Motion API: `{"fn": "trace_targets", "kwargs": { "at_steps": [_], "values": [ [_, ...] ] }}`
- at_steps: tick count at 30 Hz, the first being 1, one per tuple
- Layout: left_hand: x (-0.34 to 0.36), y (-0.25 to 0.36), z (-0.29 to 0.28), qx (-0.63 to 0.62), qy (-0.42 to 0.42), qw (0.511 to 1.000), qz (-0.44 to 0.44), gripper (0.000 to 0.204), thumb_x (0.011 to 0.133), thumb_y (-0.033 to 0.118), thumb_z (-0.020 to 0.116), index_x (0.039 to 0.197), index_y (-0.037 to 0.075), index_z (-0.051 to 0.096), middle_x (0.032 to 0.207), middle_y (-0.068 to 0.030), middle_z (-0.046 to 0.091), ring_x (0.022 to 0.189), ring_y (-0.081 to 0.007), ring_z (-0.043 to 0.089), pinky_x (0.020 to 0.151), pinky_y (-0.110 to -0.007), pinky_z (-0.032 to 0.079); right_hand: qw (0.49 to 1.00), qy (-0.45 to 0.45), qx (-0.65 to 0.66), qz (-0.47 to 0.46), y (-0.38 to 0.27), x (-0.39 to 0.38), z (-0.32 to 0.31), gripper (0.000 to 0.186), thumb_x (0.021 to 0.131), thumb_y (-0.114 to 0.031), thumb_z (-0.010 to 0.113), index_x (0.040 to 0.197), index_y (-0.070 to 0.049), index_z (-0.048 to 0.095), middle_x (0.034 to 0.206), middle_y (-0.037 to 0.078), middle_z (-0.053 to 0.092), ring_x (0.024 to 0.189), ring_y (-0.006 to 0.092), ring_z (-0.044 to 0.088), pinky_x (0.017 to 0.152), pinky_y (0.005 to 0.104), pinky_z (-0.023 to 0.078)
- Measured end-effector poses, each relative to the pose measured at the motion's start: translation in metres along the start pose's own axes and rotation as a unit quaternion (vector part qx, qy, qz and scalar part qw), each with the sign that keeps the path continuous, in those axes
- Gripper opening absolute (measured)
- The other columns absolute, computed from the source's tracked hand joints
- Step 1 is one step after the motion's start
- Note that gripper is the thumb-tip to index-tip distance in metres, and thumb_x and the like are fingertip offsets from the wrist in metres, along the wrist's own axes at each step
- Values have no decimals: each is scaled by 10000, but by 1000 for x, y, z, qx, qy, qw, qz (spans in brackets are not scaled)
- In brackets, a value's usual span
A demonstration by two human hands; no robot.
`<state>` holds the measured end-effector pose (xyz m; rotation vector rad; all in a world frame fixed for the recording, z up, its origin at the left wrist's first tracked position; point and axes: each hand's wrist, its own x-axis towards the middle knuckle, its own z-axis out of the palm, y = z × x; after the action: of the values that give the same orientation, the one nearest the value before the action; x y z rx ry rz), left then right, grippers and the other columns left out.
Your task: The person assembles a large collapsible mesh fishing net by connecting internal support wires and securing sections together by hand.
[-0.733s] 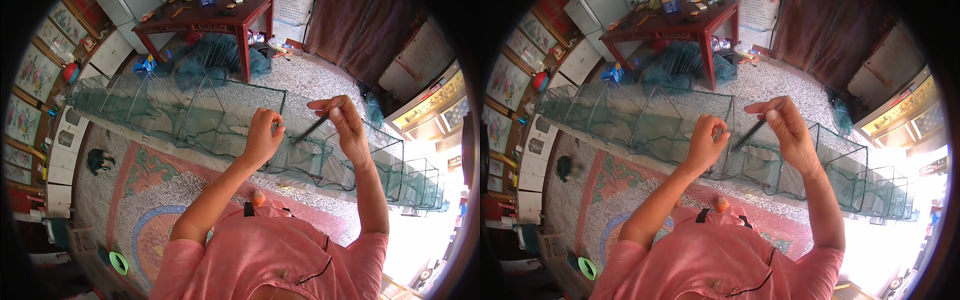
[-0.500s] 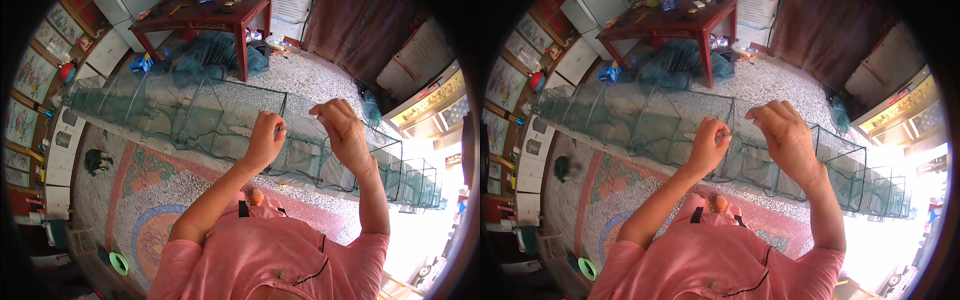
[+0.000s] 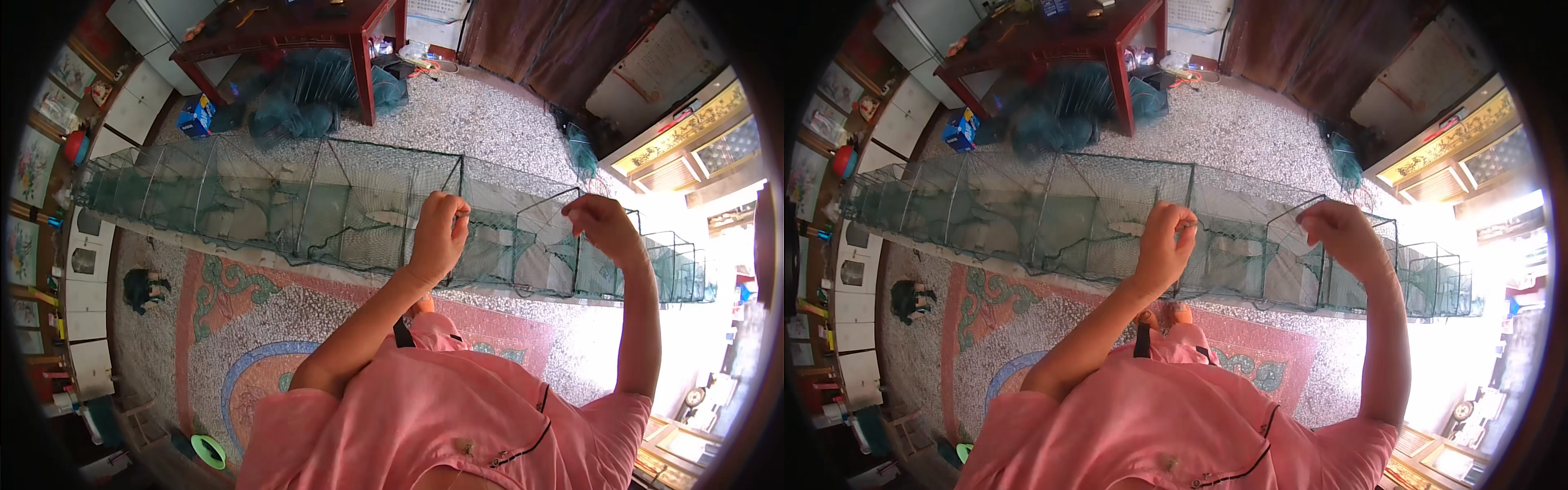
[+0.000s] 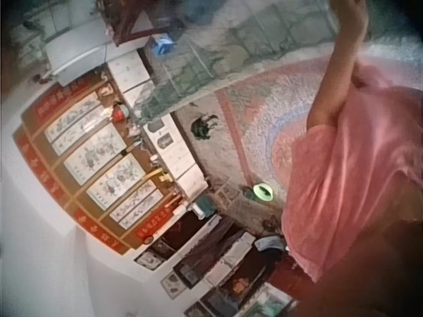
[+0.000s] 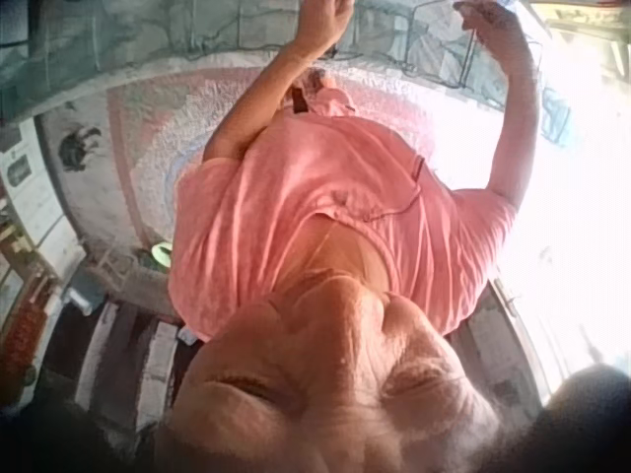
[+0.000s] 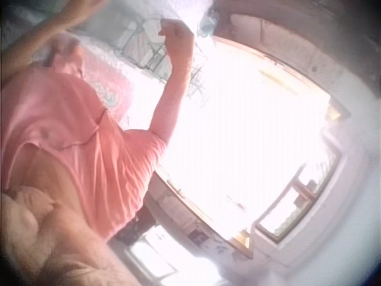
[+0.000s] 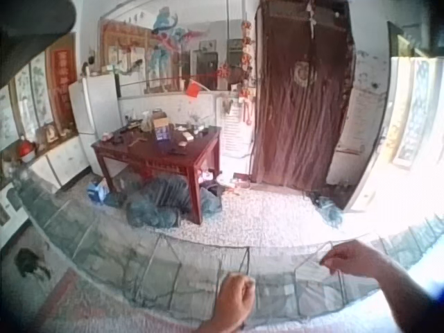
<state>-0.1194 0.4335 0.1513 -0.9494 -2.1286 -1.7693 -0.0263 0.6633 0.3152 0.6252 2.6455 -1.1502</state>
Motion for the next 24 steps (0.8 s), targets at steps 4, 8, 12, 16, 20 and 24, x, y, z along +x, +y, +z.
{"fn": "trace_targets", "kwargs": {
  "at_steps": [4, 8, 12, 16, 20, 24],
  "values": [
    [0, 2, -5, 5, 1, 1000, -2, 252, 709, -59, 653, 873, 46, 492, 839, -89, 473, 718, -232, 479, 648, -333, 415, 984, 140, 111, -27, 13, 30, -4, 201, 921, -115, 516, 1082, -83, 632, 815, -13, 601, 656, 40, 487, 547, 190, 391],
    [-3, 2, -5, 27, 28, 999, -18, 288, 697, -32, 689, 900, 53, 503, 835, -73, 454, 692, -198, 450, 637, -313, 409, 962, 96, 43, -251, -4, 33, 19, 167, 872, -65, 608, 1019, -104, 677, 852, 1, 591, 749, 104, 537, 619, 227, 431],
    [-3, 5, -8, 56, 36, 997, -25, 329, 707, -2, 713, 971, 54, 526, 856, -64, 438, 726, -183, 452, 663, -305, 423, 924, 130, -141, -331, -35, 41, 67, 148, 791, -79, 668, 913, -148, 717, 858, 35, 596, 861, 240, 577, 731, 350, 482],
    [-5, 2, -10, 34, 17, 997, -64, 401, 727, 43, 736, 1083, 56, 552, 874, -51, 430, 736, -163, 456, 679, -288, 434, 918, 137, -203, -311, -24, 61, 85, 104, 791, -126, 666, 873, -160, 721, 856, 1, 605, 874, 228, 572, 735, 360, 492],
    [-7, -11, -10, 0, -26, 991, -130, 528, 696, 73, 785, 1159, 37, 533, 908, -56, 442, 723, -150, 464, 650, -282, 442, 920, 128, -192, -315, -14, 71, 97, 110, 767, -108, 682, 860, -155, 718, 844, 6, 606, 862, 231, 570, 737, 359, 490],
    [-3, -19, -10, -119, -39, 964, -235, 505, 708, 118, 794, 1156, 60, 568, 814, 25, 434, 713, -87, 429, 652, -241, 418, 938, 131, -99, -306, -11, 82, 110, 129, 749, -87, 690, 872, -122, 697, 859, 27, 610, 852, 240, 571, 734, 358, 496]
  ]
}}
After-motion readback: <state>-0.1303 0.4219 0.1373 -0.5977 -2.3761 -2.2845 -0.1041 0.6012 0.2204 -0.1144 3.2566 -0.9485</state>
